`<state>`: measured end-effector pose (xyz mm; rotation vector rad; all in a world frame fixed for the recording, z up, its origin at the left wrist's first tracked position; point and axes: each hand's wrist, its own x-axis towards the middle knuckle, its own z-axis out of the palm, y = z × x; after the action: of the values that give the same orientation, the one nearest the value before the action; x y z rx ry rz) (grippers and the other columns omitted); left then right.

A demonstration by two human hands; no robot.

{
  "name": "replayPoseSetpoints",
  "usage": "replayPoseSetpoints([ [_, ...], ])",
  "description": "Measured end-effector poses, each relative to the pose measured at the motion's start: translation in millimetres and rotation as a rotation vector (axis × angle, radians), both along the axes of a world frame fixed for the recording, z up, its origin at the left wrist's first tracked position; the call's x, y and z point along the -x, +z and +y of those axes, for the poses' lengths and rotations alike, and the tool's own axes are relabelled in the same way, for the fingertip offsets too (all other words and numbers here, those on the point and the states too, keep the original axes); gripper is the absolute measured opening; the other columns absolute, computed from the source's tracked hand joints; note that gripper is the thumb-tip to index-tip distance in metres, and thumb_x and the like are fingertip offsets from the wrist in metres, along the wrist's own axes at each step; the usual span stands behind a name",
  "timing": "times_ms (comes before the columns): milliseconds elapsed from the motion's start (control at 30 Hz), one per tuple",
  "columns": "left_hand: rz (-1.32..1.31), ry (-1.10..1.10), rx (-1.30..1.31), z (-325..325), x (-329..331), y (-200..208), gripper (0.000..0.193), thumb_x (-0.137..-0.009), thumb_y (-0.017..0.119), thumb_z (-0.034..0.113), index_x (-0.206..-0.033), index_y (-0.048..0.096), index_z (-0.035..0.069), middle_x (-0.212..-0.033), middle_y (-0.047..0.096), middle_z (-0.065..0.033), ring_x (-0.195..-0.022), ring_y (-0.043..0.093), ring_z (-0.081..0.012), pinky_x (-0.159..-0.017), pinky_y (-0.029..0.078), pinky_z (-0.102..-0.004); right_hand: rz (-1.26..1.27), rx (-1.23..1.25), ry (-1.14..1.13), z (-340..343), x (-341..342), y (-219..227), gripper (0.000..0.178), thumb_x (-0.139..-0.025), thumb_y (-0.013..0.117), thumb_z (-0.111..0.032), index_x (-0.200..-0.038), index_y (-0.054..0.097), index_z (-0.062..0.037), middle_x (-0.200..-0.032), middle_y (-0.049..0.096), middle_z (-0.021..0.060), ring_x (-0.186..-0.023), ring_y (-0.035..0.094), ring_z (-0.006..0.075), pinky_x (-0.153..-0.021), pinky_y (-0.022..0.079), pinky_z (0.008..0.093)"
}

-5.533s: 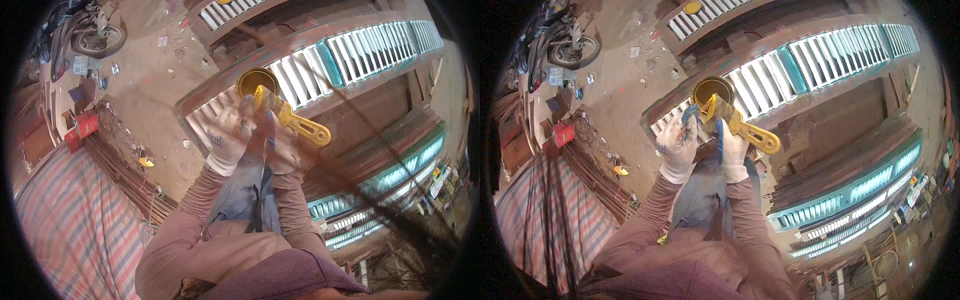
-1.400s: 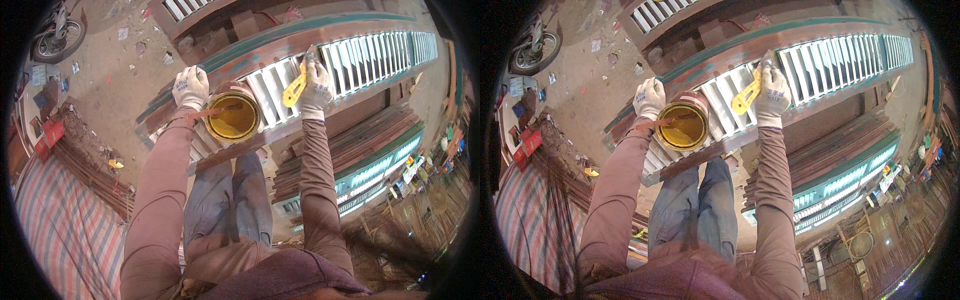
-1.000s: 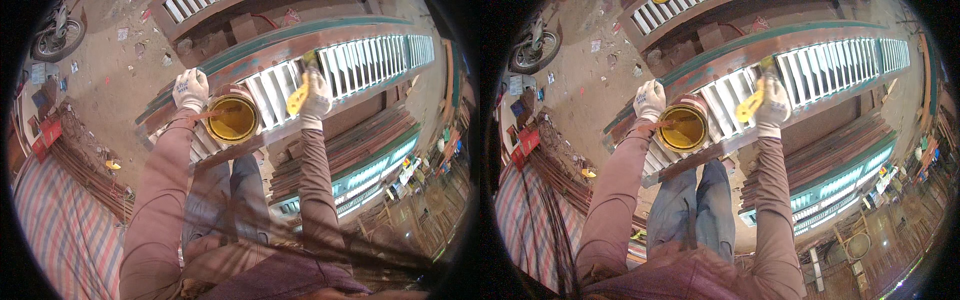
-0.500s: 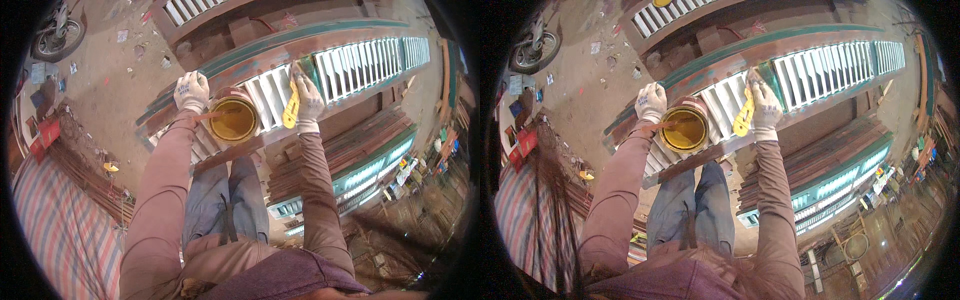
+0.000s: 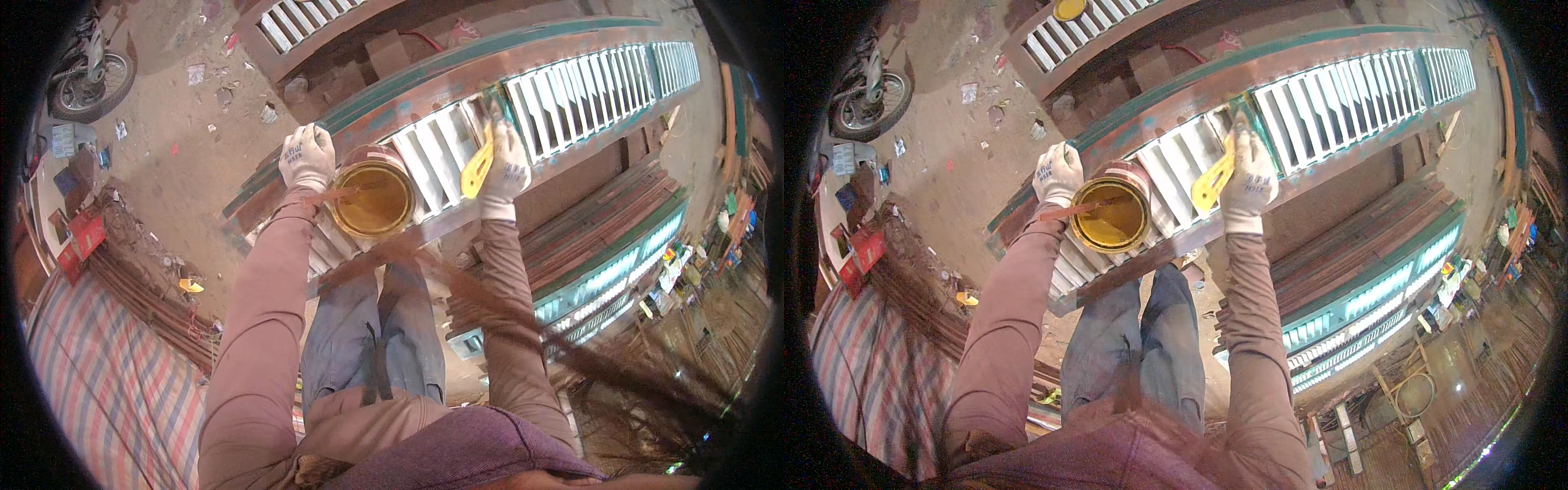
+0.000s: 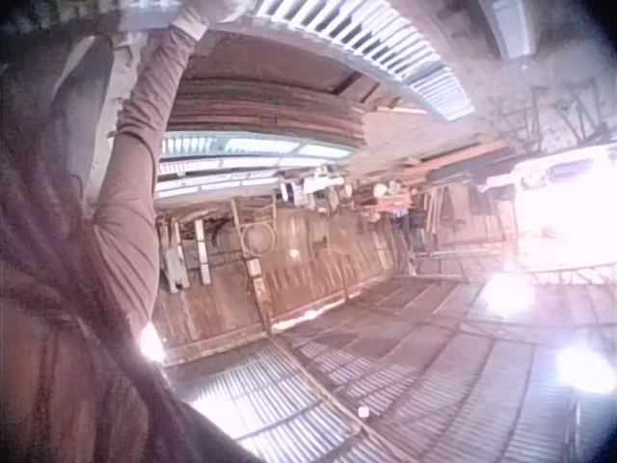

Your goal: The person paints a wooden slatted structure with yellow paint using a brush. They dip the brush into a paint can, apply paint to the slats and frame, and move along the structure to cover different sections.

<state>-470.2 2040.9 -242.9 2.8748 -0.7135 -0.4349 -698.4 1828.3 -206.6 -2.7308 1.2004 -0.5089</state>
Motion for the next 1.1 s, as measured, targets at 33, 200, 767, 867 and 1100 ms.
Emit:
replayPoseSetpoints([
  [33,0.005,-0.003,-0.01,2.3,0.1,-2.0,0.03,-0.091,0.049,0.031,-0.101,0.067,0.009,-0.104,0.067,-0.0084,-0.099,0.061,-0.0293,-0.087,0.049,-0.041,0.038,-0.06,-0.017,-2.3,-5.9,10.7,0.039,-0.087,0.061,-0.012,-0.126,0.058,-0.005,-0.112,0.063,0.0202,-0.099,0.063,0.0344,-0.082,0.051,0.0389],
  [200,0.01,-0.014,-0.018,-5.7,1.4,2.8,0.031,-0.091,0.049,0.032,-0.1,0.067,0.009,-0.105,0.067,-0.0082,-0.099,0.061,-0.0293,-0.087,0.049,-0.0407,-0.02,-0.078,-0.018,-30.6,-17.2,-23.8,0.037,-0.088,0.059,-0.012,-0.124,0.058,-0.005,-0.118,0.061,0.0194,-0.104,0.061,0.0344,-0.087,0.05,0.0411],
  [767,-0.032,-0.04,-0.038,4.9,-1.9,-14.7,0.033,-0.094,0.044,0.033,-0.104,0.067,0.012,-0.109,0.066,-0.0081,-0.101,0.06,-0.0304,-0.089,0.048,-0.0435,-0.108,-0.328,-0.074,11.6,43.0,13.5,0.025,-0.087,0.058,-0.008,-0.109,0.069,-0.011,-0.11,0.068,0.0105,-0.096,0.067,0.0271,-0.083,0.052,0.0315],
  [867,0.005,-0.006,-0.079,0.7,-0.8,-9.7,0.035,-0.094,0.043,0.034,-0.107,0.066,0.011,-0.111,0.066,-0.0088,-0.104,0.059,-0.032,-0.09,0.047,-0.0442,-0.584,-0.497,-0.308,16.4,96.9,17.1,0.026,-0.09,0.064,-0.01,-0.115,0.066,-0.0053,-0.111,0.068,0.0071,-0.097,0.065,0.0199,-0.088,0.05,0.0321],
  [1100,0.074,0.03,-0.115,6.3,-7.9,-24.1,0.042,-0.095,0.041,0.039,-0.115,0.063,0.01,-0.116,0.064,-0.0134,-0.109,0.058,-0.0342,-0.093,0.046,-0.0459,-1.366,-0.931,-0.878,-38.8,201.9,8.9,0.027,-0.088,0.068,-0.009,-0.112,0.062,0.0032,-0.105,0.067,0.0076,-0.088,0.064,0.0121,-0.078,0.052,0.0279],
])
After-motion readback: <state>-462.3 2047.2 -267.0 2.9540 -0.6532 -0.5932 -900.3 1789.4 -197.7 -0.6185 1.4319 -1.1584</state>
